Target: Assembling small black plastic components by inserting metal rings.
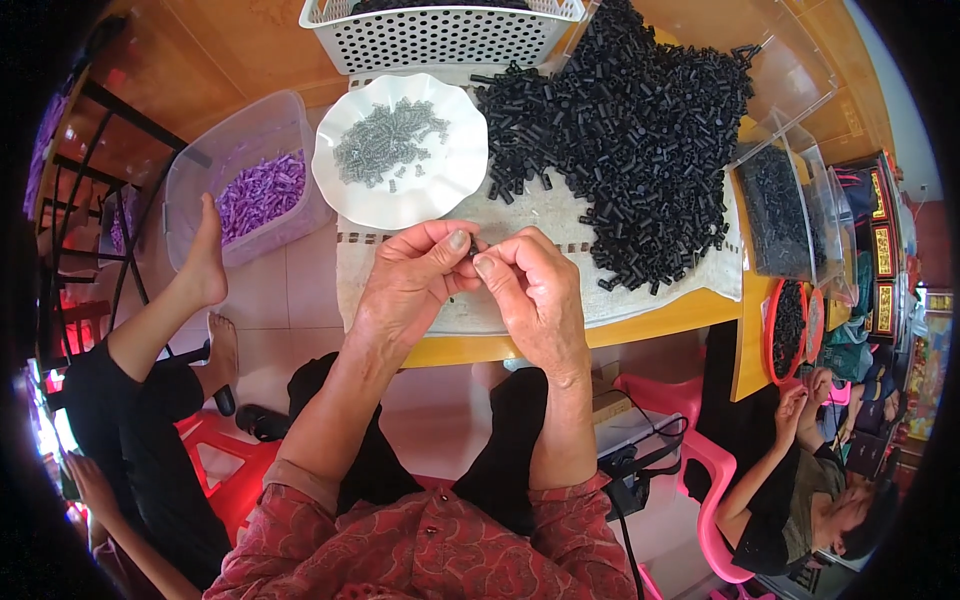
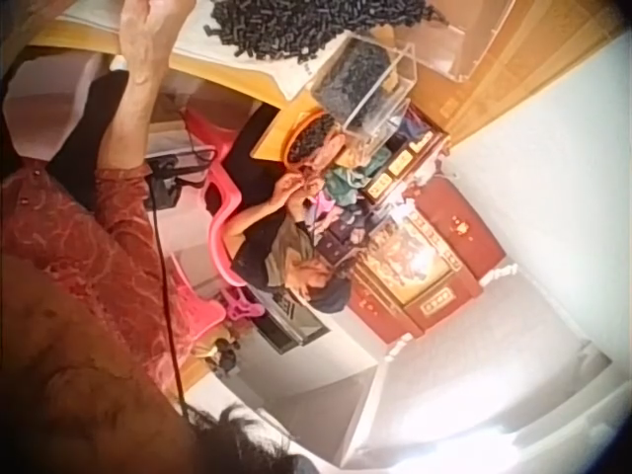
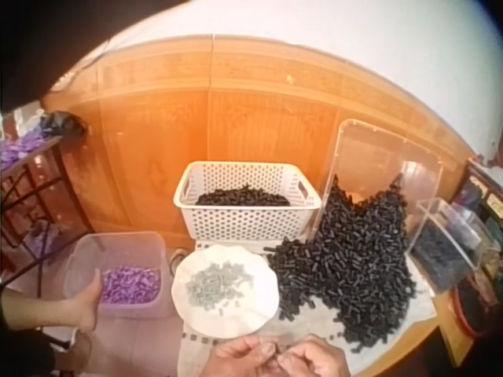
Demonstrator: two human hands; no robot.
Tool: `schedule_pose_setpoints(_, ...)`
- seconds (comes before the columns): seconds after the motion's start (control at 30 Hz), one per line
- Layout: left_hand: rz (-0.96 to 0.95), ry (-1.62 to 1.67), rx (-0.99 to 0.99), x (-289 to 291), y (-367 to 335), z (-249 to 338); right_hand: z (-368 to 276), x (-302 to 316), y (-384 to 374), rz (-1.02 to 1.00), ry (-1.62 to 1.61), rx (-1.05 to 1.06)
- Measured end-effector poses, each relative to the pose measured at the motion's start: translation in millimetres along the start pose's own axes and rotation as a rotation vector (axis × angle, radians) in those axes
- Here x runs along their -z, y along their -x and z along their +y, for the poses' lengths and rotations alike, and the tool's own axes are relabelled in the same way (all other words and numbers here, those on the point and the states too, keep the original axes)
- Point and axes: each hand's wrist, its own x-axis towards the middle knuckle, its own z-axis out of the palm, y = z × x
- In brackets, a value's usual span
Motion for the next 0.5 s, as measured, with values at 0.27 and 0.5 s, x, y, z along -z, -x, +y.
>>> schedule_pose_setpoints(0.27,0.001,0.069,-0.03,-5,-1,-6,-1,-6,1,0.082,-0.009,-0.072)
schedule_pose_setpoints(0.5,-0.046,0.383,0.131,1,0,9,11,9,-1,0.332,-0.183,-0.083)
